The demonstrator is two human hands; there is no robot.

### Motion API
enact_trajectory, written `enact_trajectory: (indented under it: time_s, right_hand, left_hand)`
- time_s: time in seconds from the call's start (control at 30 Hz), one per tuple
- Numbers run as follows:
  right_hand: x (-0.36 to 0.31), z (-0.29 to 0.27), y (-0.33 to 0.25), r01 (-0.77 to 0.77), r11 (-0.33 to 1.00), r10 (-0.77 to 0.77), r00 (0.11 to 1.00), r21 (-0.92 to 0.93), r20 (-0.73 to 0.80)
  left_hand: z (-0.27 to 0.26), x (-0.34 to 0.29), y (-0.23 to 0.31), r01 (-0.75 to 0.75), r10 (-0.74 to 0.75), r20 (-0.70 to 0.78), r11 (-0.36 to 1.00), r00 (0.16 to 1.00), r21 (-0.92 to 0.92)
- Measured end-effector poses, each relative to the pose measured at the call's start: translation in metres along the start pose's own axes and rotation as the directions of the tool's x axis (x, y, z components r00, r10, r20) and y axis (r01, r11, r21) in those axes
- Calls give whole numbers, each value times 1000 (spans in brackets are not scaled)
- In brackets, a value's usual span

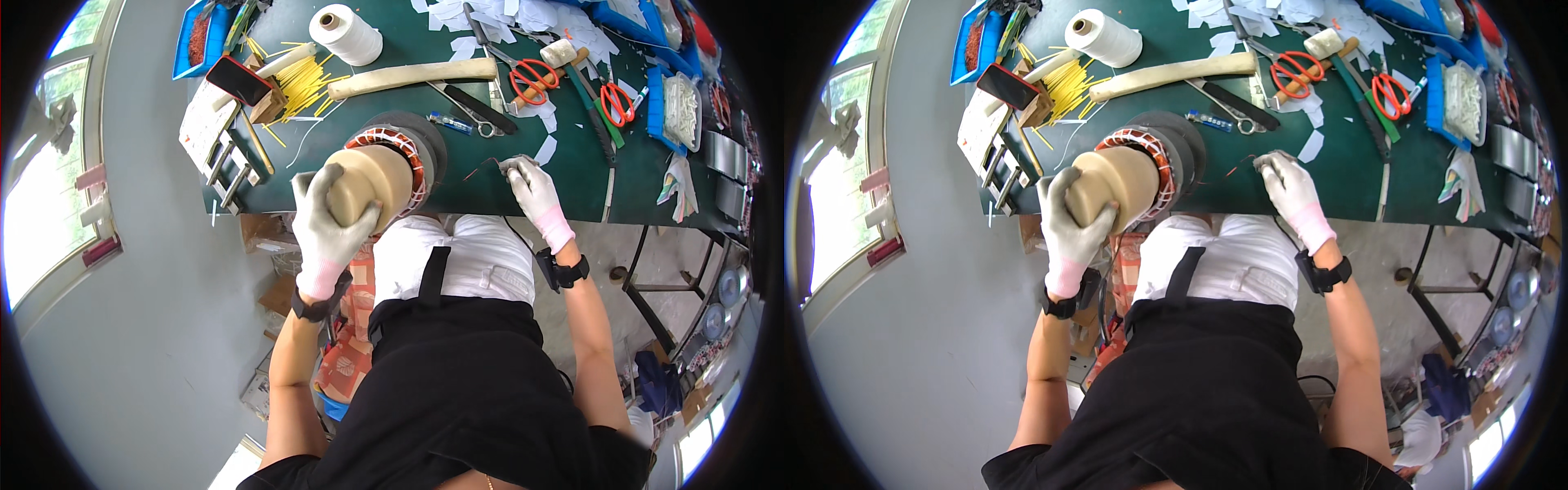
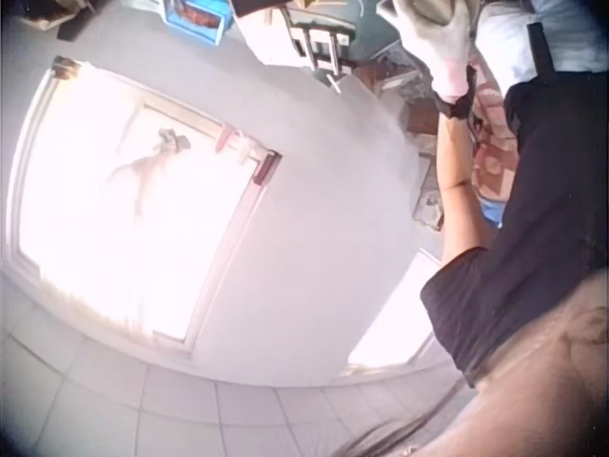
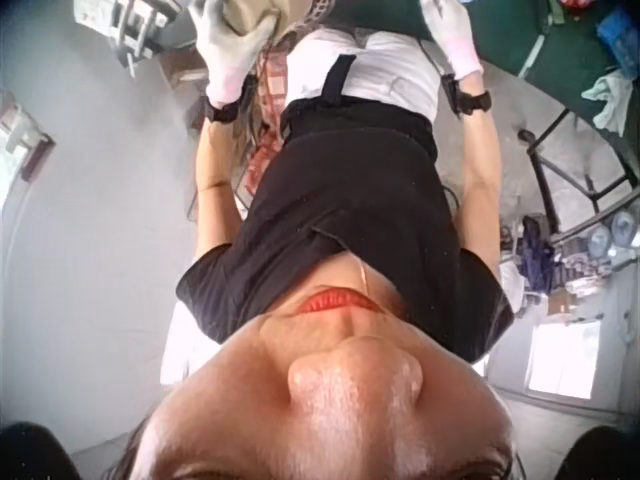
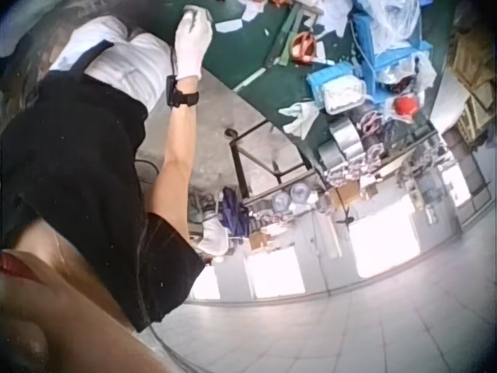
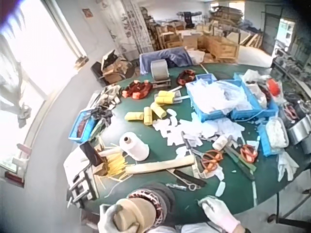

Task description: Assembling and winding a motor stator using copper wire and various tools.

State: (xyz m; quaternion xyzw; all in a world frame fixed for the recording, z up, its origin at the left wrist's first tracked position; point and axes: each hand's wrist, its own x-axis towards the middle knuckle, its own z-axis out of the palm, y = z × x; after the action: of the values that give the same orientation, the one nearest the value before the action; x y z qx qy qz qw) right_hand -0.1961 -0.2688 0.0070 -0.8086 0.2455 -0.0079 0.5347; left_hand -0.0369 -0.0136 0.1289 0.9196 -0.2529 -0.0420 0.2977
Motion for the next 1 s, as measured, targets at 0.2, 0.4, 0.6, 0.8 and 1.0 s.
enact_trajectory:
  time_s: [0.2, 0.4, 0.6, 0.8, 1.0]
  right_hand:
    - [8, -4, 14, 114, 992, -114, 994, -57, 3]
    - [55, 67, -96, 524, 843, -508, 849, 119, -141]
    - [69, 116, -117, 479, 807, -453, 877, 346, -158]
    - [64, 127, -117, 496, 822, -442, 866, 280, -235]
    - [82, 113, -112, 400, 783, -426, 903, 476, -59]
  left_hand:
    - [22, 9, 16, -1, -20, 72, 962, 997, 274]
    - [19, 38, 15, -379, 324, 238, 893, 916, 241]
    - [37, 50, 13, -321, 271, 220, 915, 937, 243]
    - [32, 52, 14, -316, 274, 233, 934, 933, 167]
    - [35, 53, 11, -329, 293, 200, 927, 935, 178]
